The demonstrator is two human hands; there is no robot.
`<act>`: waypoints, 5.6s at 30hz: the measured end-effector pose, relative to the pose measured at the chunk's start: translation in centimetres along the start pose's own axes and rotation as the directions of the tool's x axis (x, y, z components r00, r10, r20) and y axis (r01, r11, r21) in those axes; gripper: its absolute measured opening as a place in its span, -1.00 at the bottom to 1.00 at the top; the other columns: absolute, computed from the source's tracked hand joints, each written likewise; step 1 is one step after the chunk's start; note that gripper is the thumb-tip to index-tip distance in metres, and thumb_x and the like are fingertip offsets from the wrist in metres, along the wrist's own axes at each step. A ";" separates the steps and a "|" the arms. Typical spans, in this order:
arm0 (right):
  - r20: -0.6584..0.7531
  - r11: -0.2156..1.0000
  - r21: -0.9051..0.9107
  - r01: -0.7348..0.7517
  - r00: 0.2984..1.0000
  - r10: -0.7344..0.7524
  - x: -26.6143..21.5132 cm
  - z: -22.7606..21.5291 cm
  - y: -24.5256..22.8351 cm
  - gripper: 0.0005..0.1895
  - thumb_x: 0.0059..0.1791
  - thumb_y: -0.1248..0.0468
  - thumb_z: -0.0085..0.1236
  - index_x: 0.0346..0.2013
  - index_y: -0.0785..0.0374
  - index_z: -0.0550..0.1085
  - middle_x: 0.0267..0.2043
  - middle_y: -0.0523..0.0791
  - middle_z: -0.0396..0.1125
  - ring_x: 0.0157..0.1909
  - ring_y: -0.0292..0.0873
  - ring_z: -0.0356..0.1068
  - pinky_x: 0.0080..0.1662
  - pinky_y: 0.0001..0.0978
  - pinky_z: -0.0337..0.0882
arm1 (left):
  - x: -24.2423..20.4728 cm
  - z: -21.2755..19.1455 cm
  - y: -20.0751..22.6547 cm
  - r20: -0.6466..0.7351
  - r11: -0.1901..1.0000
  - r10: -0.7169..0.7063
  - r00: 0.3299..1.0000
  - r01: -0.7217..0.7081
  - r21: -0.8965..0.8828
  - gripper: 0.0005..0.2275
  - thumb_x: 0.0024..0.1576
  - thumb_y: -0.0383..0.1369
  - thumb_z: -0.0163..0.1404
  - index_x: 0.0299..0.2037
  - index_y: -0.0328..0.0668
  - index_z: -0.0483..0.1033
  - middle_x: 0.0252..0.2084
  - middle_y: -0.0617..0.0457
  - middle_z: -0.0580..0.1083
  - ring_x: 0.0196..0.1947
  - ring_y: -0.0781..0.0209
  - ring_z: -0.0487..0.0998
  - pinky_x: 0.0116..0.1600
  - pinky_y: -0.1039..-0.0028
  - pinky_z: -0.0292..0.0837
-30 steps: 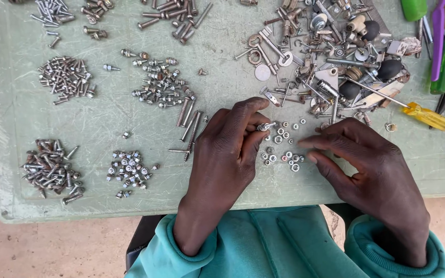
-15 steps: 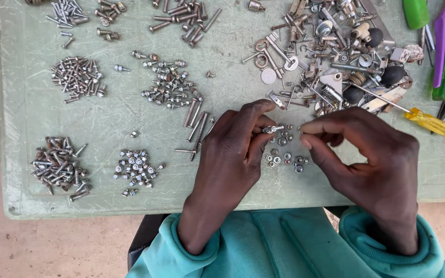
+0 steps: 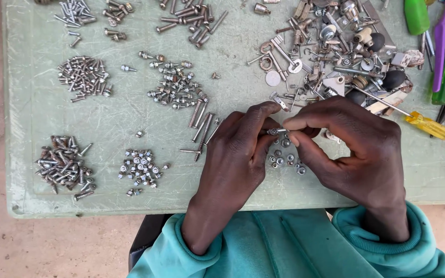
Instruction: Sorting through various screws, nuts, and bolts and threading nuts onto bolts
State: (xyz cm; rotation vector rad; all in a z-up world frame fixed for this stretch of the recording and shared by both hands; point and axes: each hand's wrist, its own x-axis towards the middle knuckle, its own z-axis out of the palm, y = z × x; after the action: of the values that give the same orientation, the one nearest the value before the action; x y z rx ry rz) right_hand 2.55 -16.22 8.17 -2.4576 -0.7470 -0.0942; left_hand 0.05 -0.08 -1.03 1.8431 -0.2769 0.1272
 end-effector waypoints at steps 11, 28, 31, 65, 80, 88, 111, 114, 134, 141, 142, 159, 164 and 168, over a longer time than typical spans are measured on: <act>-0.024 0.988 0.110 -0.111 0.993 0.115 -0.2 1.0 0.3 -0.82 -0.01 0.30 0.35 -0.29 0.31 0.49 -0.31 -0.10 0.44 -0.29 -0.23 0.38 -0.18 -0.43 0.37 | 0.1 -0.1 0.5 0.006 1.000 -0.024 1.000 0.024 0.017 -0.64 0.21 -0.56 -0.01 0.23 -0.16 0.32 -0.08 0.02 0.58 0.00 -0.01 0.49 0.11 0.26 0.41; -0.168 0.928 0.274 -0.253 0.937 0.305 -1.3 2.9 0.3 -0.57 -0.21 0.14 0.53 -0.34 0.21 0.40 -0.36 -0.19 0.29 -0.33 -0.31 0.22 -0.22 -0.51 0.31 | 0.2 -0.4 0.9 0.003 0.996 -0.078 0.997 0.078 0.035 -0.54 0.04 -0.61 -0.01 0.19 -0.09 0.37 -0.10 -0.06 0.53 -0.08 -0.04 0.55 0.02 0.26 0.45; -0.019 0.915 0.339 -0.218 0.971 0.239 -1.7 1.6 0.2 -0.49 -0.12 0.11 0.28 0.06 0.30 0.51 -0.27 -0.12 0.34 -0.31 -0.30 0.31 -0.24 -0.54 0.36 | 0.3 -0.5 1.1 0.012 0.998 -0.050 0.999 0.049 0.027 -0.69 0.23 -0.52 -0.01 0.17 -0.15 0.36 -0.07 0.03 0.59 -0.03 0.00 0.50 0.05 0.25 0.43; -0.134 0.939 0.325 -0.117 0.977 0.168 -0.8 3.4 1.2 -0.72 -0.08 0.23 0.33 -0.15 0.32 0.56 -0.21 -0.03 0.39 -0.26 -0.20 0.40 -0.19 -0.47 0.40 | 0.4 -0.6 1.3 0.008 0.992 -0.113 0.994 0.113 0.063 -0.63 0.14 -0.55 -0.02 0.16 -0.02 0.37 -0.10 -0.01 0.57 -0.09 -0.04 0.55 -0.02 0.23 0.44; -0.255 0.868 0.497 -0.009 0.954 0.156 -1.0 3.8 1.7 -0.88 0.01 0.28 0.26 -0.26 0.27 0.52 -0.24 -0.06 0.34 -0.24 -0.17 0.38 -0.20 -0.41 0.37 | 0.2 -0.4 1.3 -0.008 0.965 -0.089 0.996 0.088 0.245 -0.68 0.14 -0.50 -0.05 0.11 -0.12 0.48 0.01 0.06 0.58 -0.01 0.09 0.63 0.04 0.33 0.48; -0.222 0.822 0.567 0.054 0.971 0.090 -2.1 0.8 1.6 -0.87 0.06 0.31 0.22 -0.10 0.20 0.56 -0.19 -0.08 0.41 -0.16 -0.17 0.46 -0.07 -0.41 0.48 | -0.6 -0.1 3.4 -0.010 0.982 0.069 0.998 -0.066 0.177 -0.84 0.27 -0.39 -0.06 -0.03 -0.28 0.47 -0.06 -0.09 0.48 -0.01 0.04 0.53 0.12 0.33 0.45; 0.068 0.925 0.373 -0.067 0.997 0.045 -3.3 -0.4 2.7 -0.72 0.07 0.00 0.04 -0.23 0.14 0.44 -0.31 -0.16 0.33 -0.28 -0.10 0.39 -0.24 -0.27 0.34 | -2.3 1.4 2.8 -0.054 0.961 0.074 0.996 -0.057 0.270 -0.83 0.28 -0.49 -0.15 -0.19 -0.21 0.56 -0.24 0.05 0.56 -0.23 0.15 0.60 -0.11 0.44 0.46; 0.030 0.879 0.476 0.011 0.999 -0.029 -3.1 -1.1 2.6 -0.76 0.17 0.16 -0.16 -0.16 0.20 0.44 -0.18 -0.10 0.37 -0.21 -0.09 0.43 -0.13 -0.31 0.41 | -2.5 1.5 2.8 -0.074 0.966 0.066 0.995 -0.046 0.253 -0.87 0.29 -0.47 -0.10 -0.19 -0.19 0.56 -0.26 0.08 0.55 -0.28 0.21 0.58 -0.16 0.47 0.46; 0.176 0.746 0.556 -0.367 0.929 0.326 -4.3 0.1 4.4 -0.87 -0.03 0.20 0.26 -0.26 0.14 0.64 -0.35 -0.24 0.56 -0.32 -0.43 0.45 -0.27 -0.60 0.42 | -0.1 -1.9 7.2 0.092 0.924 0.158 0.983 -0.180 0.338 -0.87 0.26 -0.46 0.04 -0.02 -0.25 0.51 -0.10 0.00 0.57 -0.13 0.05 0.55 0.00 0.34 0.49; 0.206 0.363 0.865 -0.346 0.905 0.372 -5.1 2.3 4.3 -0.85 -0.09 0.40 0.32 -0.25 0.34 0.56 -0.30 -0.06 0.56 -0.23 -0.27 0.55 -0.11 -0.53 0.56 | 1.4 -4.1 10.8 0.298 0.871 0.148 0.943 -0.267 0.413 -0.77 0.23 -0.63 -0.01 0.08 -0.29 0.39 -0.06 -0.09 0.51 -0.09 -0.07 0.47 -0.05 0.26 0.43; 0.202 0.358 0.869 -0.341 0.906 0.371 -5.0 2.3 4.0 -0.85 -0.09 0.40 0.32 -0.25 0.34 0.56 -0.30 -0.06 0.56 -0.23 -0.27 0.55 -0.11 -0.53 0.56 | 1.7 -4.4 11.2 0.303 0.867 0.147 0.942 -0.270 0.418 -0.77 0.23 -0.63 -0.01 0.08 -0.29 0.39 -0.06 -0.09 0.51 -0.09 -0.07 0.47 -0.05 0.26 0.43; -0.030 0.356 0.927 -0.119 0.922 0.386 -5.2 1.3 4.1 -0.77 -0.10 0.43 0.31 -0.21 0.34 0.45 -0.18 0.01 0.46 -0.11 -0.20 0.50 -0.03 -0.44 0.57 | 1.7 -2.1 8.8 0.152 0.935 0.127 0.980 -0.170 0.312 -0.82 0.24 -0.41 0.09 0.02 -0.16 0.56 -0.08 -0.03 0.53 -0.09 0.11 0.62 -0.01 0.38 0.56; -0.092 0.483 0.873 -0.064 0.952 0.291 -5.0 0.4 3.8 -0.77 -0.11 0.49 0.30 -0.23 0.32 0.43 -0.20 0.01 0.45 -0.09 -0.16 0.52 0.01 -0.43 0.58 | 1.2 -0.4 7.9 0.074 0.974 0.132 0.988 -0.144 0.175 -0.90 0.29 -0.41 -0.02 -0.11 -0.22 0.55 -0.18 -0.01 0.50 -0.16 0.13 0.57 -0.06 0.43 0.50; -0.154 0.595 0.804 0.016 0.971 0.182 -4.5 -0.5 3.6 -0.84 -0.05 0.49 0.23 -0.23 0.30 0.44 -0.21 0.00 0.44 -0.08 -0.12 0.52 0.05 -0.37 0.57 | 0.6 0.4 7.0 0.111 0.992 0.055 0.992 -0.067 0.108 -0.84 0.35 -0.34 -0.18 -0.15 -0.26 0.41 -0.20 -0.05 0.42 -0.20 0.06 0.48 -0.06 0.35 0.39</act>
State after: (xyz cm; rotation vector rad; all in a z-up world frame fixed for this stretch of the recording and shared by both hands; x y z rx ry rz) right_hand 0.71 -21.24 5.80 -1.5543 -0.4213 0.0123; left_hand -1.19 -2.38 5.45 1.9562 -0.4097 0.0868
